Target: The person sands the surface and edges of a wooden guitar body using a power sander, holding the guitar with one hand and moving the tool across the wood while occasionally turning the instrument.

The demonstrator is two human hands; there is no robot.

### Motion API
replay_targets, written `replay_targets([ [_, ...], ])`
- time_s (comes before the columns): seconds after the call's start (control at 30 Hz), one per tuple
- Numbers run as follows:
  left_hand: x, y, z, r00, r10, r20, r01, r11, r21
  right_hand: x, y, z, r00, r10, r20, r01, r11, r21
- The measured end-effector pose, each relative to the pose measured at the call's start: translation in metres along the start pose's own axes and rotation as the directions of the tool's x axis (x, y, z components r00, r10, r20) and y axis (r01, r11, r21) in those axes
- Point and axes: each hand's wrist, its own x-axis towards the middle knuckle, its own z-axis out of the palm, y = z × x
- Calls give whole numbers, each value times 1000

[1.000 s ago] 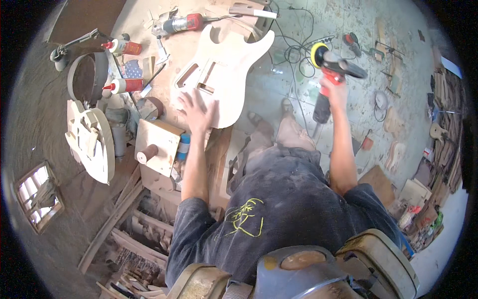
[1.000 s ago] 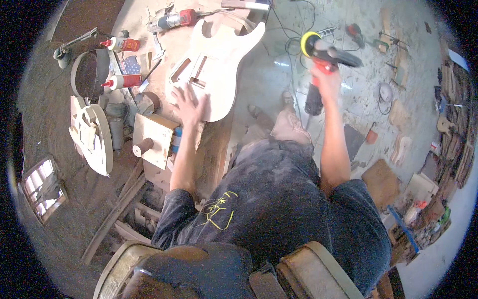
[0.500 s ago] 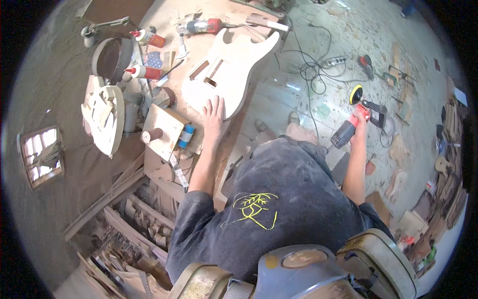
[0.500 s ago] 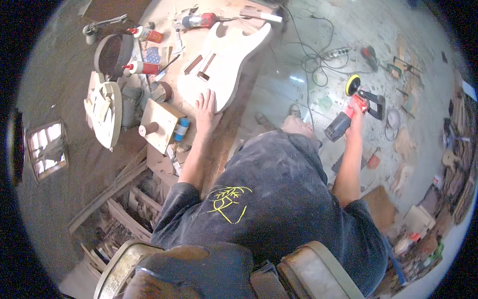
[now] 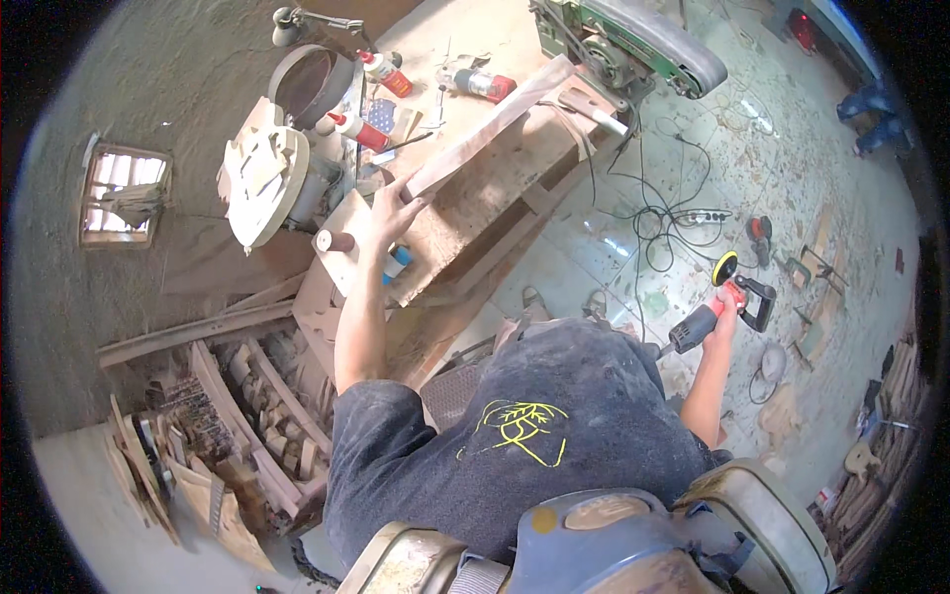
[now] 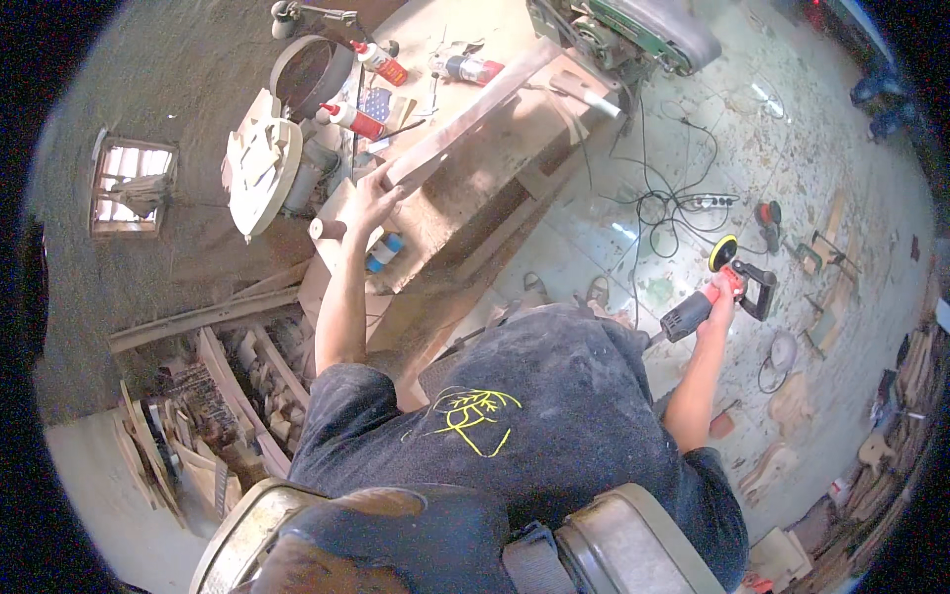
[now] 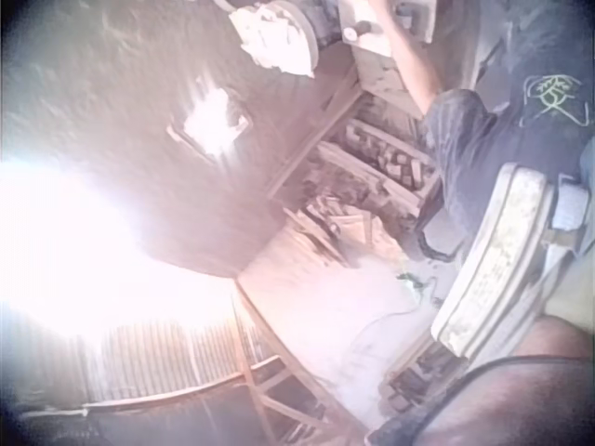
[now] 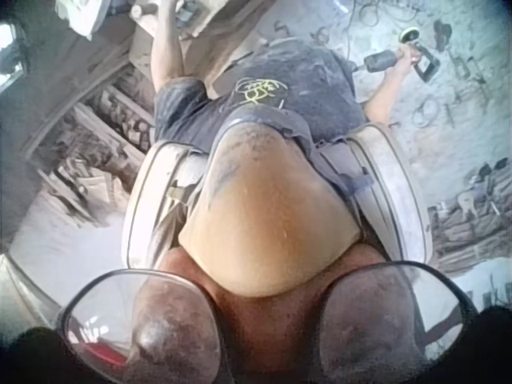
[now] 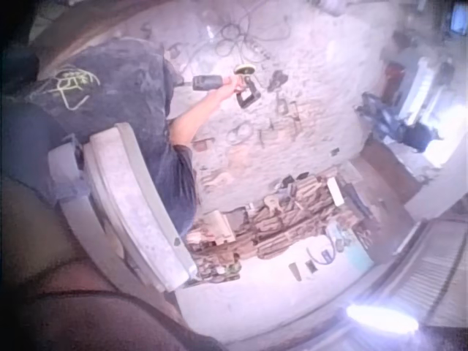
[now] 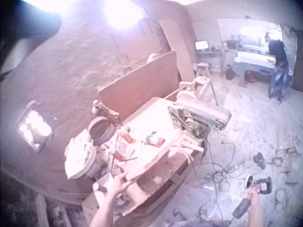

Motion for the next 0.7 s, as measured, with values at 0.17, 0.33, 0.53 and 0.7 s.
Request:
replay_targets([
  [0.17, 4, 3, 2, 979, 85, -187, -95, 994, -49, 8, -2, -8, 998, 58, 20, -58, 998, -15],
  [0.33, 18, -23, 1, 989, 22, -147, -60, 965, -257, 0, -2, -1, 997, 66, -25, -67, 998, -14],
  [0.53, 44, -56, 16, 921, 17, -389, -176, 909, -377, -8, 2, -2, 999, 39, 15, -38, 999, -21],
  [0.7, 60, -69, 20, 877, -47, -478, -209, 858, -469, -32, 5, 22, 994, -111, 9, 111, 992, 65],
])
